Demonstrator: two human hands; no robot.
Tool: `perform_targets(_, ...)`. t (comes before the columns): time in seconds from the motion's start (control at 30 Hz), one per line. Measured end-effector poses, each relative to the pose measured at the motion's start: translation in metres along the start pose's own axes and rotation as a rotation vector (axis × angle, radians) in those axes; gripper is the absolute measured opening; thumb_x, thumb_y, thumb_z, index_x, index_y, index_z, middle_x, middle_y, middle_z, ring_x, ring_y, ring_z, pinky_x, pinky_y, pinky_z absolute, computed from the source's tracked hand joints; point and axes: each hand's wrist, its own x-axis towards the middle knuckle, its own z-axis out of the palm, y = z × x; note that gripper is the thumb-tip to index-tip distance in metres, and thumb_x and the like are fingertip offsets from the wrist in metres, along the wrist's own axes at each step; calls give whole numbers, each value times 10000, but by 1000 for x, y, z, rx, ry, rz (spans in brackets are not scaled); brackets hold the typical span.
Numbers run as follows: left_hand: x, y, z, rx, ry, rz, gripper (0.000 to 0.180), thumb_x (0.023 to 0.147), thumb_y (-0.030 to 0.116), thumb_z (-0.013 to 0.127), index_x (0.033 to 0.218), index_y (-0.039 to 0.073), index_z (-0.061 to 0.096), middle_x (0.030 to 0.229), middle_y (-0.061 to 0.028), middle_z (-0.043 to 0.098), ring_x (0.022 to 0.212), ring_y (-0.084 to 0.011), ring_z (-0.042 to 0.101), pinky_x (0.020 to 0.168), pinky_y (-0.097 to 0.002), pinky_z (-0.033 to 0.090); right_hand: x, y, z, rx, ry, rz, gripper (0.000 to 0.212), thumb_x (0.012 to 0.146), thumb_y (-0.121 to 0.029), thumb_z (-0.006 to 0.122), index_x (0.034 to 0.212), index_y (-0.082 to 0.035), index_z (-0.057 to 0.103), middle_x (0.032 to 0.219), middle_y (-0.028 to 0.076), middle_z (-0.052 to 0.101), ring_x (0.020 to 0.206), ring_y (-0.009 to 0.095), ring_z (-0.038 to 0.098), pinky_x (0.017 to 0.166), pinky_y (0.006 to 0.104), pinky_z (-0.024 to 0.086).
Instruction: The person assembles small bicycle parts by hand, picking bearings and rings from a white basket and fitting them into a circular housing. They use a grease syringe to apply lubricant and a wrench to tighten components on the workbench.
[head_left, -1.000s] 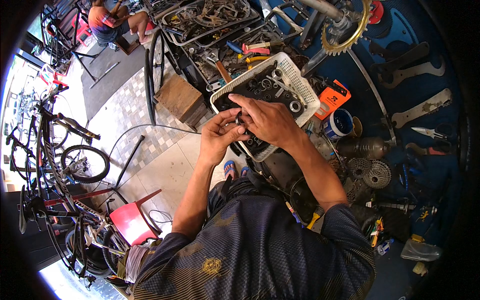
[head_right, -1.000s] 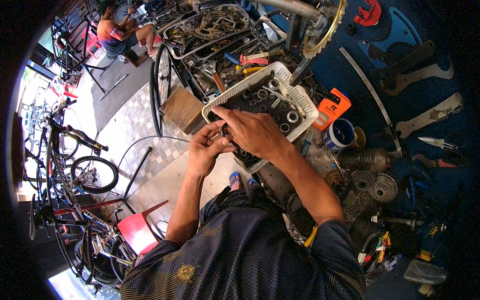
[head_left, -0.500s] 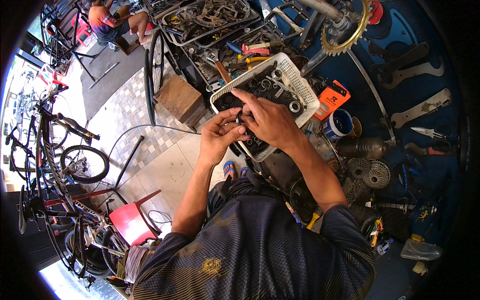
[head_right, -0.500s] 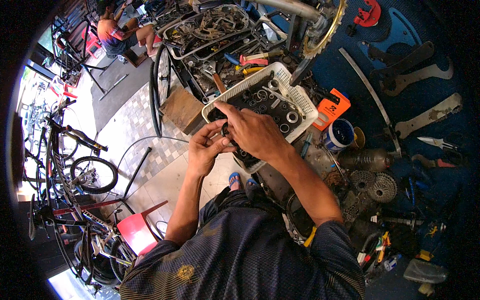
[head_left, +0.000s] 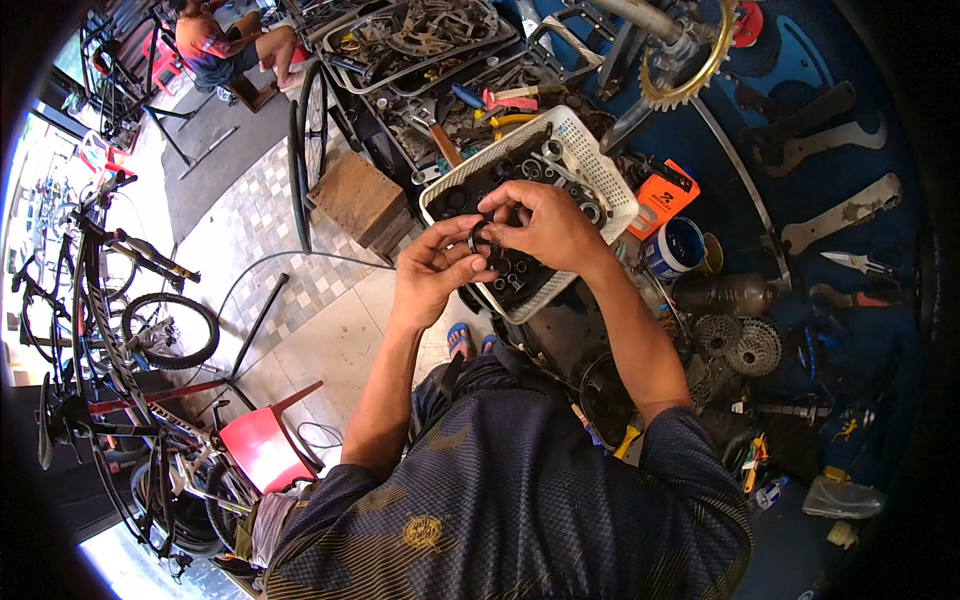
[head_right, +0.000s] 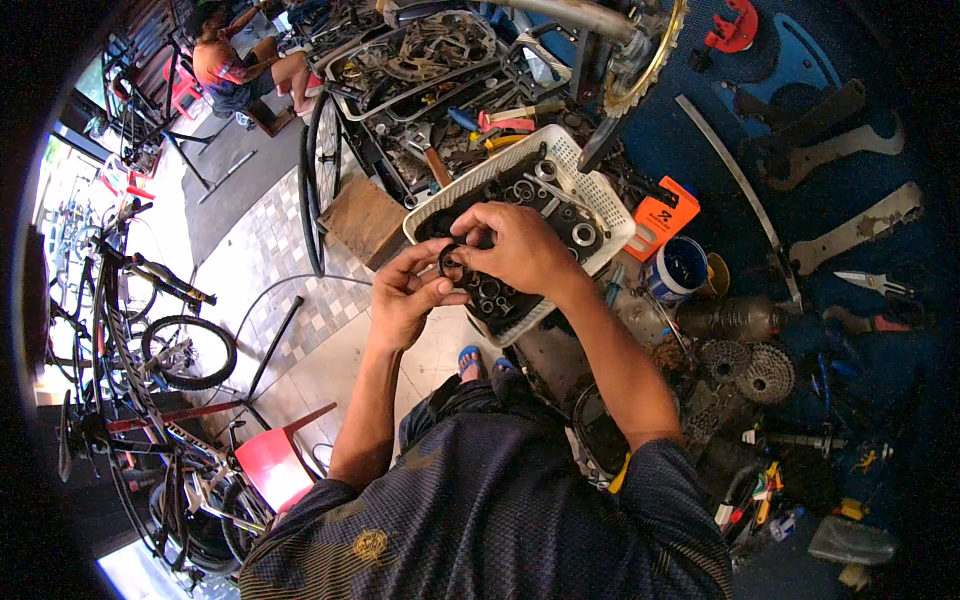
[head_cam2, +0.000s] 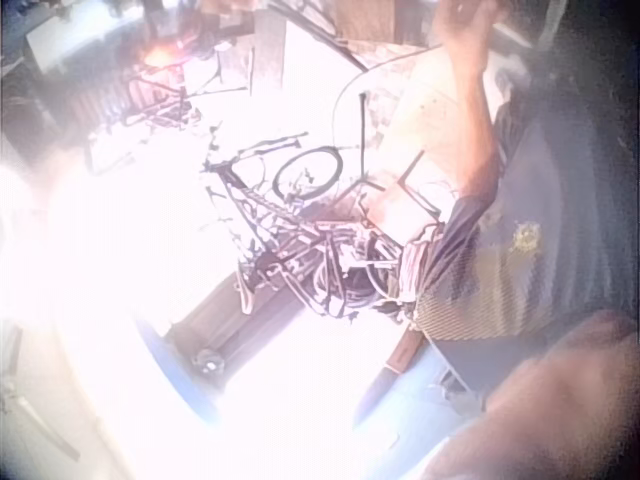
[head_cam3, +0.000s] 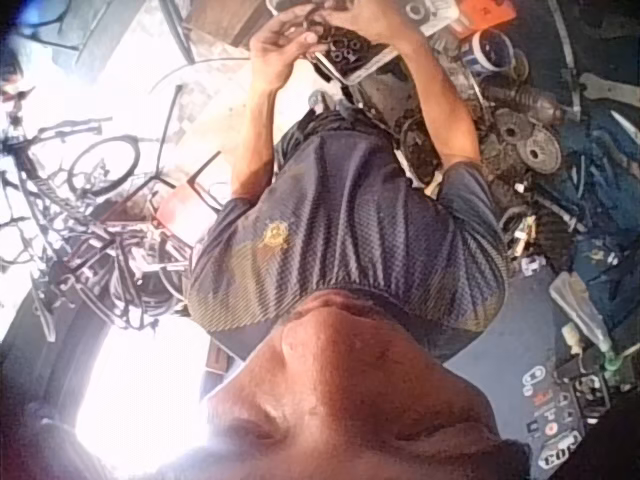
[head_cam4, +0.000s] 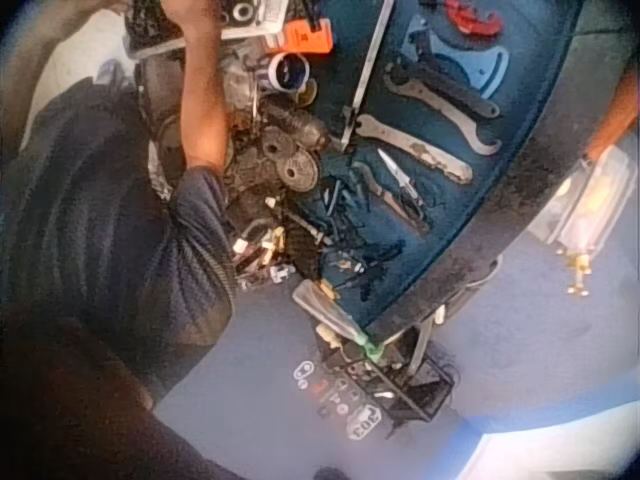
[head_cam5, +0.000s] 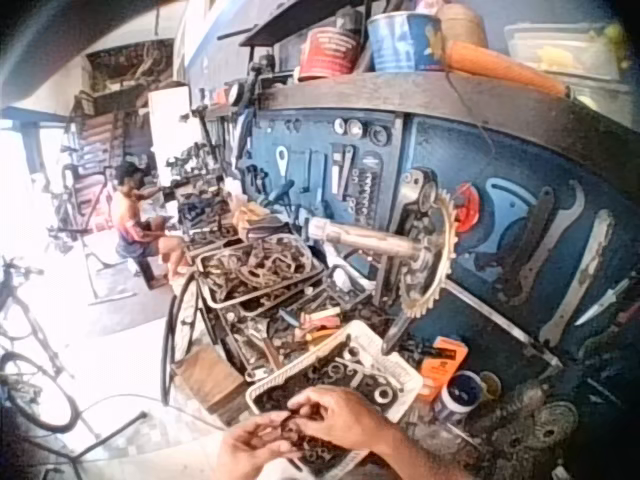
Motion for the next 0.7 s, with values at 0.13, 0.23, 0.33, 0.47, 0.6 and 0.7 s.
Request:
perform_targets(0.13,2,-1,-6,-79,-15,-33,471,945,-45,700,1391,-46,545,1231,-145,656,1089,-269,710,869,-419,676,6,16,-3,153,-60,8,262,881,-159,822,1071,-5,728,927,68,743,837,117,685,743,306,552)
perform_targets(0.23,3,-3,-9,-247,-25,-72,445,976,4,676,1394,-49,535,1221,-160,653,1084,-327,719,845,-424,687,12,31,-4,230,-19,17,245,915,-166,798,1090,-9,730,916,47,733,827,93,657,745,284,532)
perform_targets(0.33,3,-7,-12,-285,4,-80,494,977,95,704,1417,-32,519,1239,-179,648,1066,-369,730,797,-399,697,10,49,-7,263,54,21,217,956,-176,760,1087,-6,738,900,36,717,815,82,625,740,270,511)
perform_targets(0.47,0,-12,-16,-339,-4,-64,445,1001,30,645,1428,19,522,1232,-167,630,1048,-383,735,796,-423,701,15,76,-2,-74,167,113,192,925,-220,762,1020,-53,761,912,94,750,829,206,708,754,345,551)
perform_targets(0.6,-4,-17,-24,-281,25,-23,441,1004,51,651,1429,71,534,1249,-161,625,1047,-386,736,785,-408,703,21,102,18,-341,190,195,153,919,-198,751,1004,-71,757,939,94,743,861,268,720,767,403,558)
perform_targets(0.7,-9,-18,-32,-302,54,-11,432,1009,80,656,1425,77,537,1250,-154,639,1052,-390,734,783,-406,701,26,113,38,-395,197,228,184,896,-154,752,1057,-70,719,927,86,721,895,294,714,775,433,555)
